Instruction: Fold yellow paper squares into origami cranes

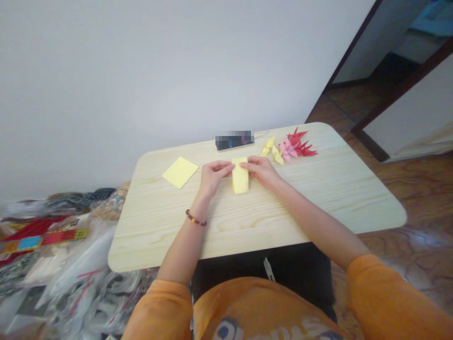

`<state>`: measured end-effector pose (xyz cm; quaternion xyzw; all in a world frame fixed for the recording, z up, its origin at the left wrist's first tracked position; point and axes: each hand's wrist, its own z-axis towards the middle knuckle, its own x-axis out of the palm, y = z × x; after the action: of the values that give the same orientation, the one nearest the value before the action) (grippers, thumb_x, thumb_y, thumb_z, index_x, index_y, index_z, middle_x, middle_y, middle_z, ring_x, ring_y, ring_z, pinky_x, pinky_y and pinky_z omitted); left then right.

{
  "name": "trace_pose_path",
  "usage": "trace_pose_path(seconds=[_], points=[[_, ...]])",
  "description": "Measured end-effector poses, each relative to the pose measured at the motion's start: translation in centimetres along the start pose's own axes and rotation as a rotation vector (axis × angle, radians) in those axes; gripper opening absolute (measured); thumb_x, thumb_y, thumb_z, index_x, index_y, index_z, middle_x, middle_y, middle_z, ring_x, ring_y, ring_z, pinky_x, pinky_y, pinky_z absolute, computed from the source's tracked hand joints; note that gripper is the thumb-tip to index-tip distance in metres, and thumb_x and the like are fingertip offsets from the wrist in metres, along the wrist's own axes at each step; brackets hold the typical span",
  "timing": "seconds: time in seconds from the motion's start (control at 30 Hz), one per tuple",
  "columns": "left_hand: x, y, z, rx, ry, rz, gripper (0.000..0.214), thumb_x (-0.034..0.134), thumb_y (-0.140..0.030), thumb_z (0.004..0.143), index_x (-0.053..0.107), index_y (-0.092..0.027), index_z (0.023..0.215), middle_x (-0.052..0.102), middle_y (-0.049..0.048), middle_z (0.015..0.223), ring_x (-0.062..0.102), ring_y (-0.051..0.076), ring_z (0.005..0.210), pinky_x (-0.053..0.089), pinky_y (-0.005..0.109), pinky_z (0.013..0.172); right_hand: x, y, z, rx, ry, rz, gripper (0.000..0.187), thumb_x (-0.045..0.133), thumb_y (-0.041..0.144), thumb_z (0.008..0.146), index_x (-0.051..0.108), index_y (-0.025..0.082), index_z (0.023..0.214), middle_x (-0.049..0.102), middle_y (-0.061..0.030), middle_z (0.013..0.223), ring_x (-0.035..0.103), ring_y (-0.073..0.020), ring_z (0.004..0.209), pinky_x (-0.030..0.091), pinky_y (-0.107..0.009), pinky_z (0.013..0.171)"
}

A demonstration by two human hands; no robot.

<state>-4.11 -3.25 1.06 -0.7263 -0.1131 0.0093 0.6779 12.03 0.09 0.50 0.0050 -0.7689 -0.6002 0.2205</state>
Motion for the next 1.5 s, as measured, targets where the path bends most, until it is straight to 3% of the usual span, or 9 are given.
trace_pose_path(seconds=[0.3,0.77,1.07,1.23,1.5], points=[[0.1,0.05,-0.11,-0.024,0.015,-0.031,0.038,0.085,-0.034,0.051,0.073,-0.014,0.081,0.073,0.0059,0.08,0.065,0.015,0.069,0.054,0.031,0.073,-0.39,-0.46,0.33,0.009,0.015,0.02,0.036,0.086,0.039,0.049,0.072,0.017,0.074,0.073,-0.0042,0.079,0.066,-0.0159,0.074,0.052,-0.028,0.071],[0.16,-0.43,-0.19,-0.15,0.066,-0.191,0.037,0.088,-0.03,0.045,0.073,-0.015,0.075,0.073,0.0045,0.082,0.065,0.014,0.074,0.052,0.03,0.08,-0.35,-0.21,0.14,0.0,0.041,0.043,0.035,0.086,0.038,0.05,0.072,0.017,0.075,0.073,-0.0045,0.078,0.067,-0.0167,0.075,0.053,-0.031,0.075],[0.19,-0.45,-0.35,-0.166,0.083,-0.229,0.036,0.089,-0.029,0.043,0.073,-0.015,0.072,0.072,0.0018,0.076,0.063,0.01,0.066,0.052,0.026,0.075,0.06,0.29,-0.18,0.014,0.005,0.047,0.037,0.088,0.036,0.042,0.07,0.016,0.068,0.071,-0.0023,0.07,0.064,-0.0137,0.066,0.051,-0.027,0.069],[0.12,-0.38,-0.31,-0.154,0.078,-0.213,0.034,0.089,-0.029,0.044,0.073,-0.015,0.071,0.072,0.0016,0.074,0.063,0.009,0.065,0.052,0.023,0.071,-0.09,0.16,-0.06,0.005,-0.008,0.052,0.035,0.089,0.034,0.042,0.068,0.016,0.063,0.071,-0.0014,0.07,0.062,-0.0121,0.064,0.05,-0.026,0.067],[0.48,0.26,-0.27,-0.026,-0.016,-0.042,0.031,0.085,-0.031,0.051,0.073,-0.013,0.073,0.072,0.0043,0.074,0.064,0.011,0.063,0.053,0.026,0.068,-0.26,-0.11,0.2,-0.054,-0.1,-0.083,0.036,0.087,0.038,0.043,0.064,0.017,0.061,0.07,-0.0024,0.069,0.064,-0.0151,0.066,0.05,-0.028,0.067]])
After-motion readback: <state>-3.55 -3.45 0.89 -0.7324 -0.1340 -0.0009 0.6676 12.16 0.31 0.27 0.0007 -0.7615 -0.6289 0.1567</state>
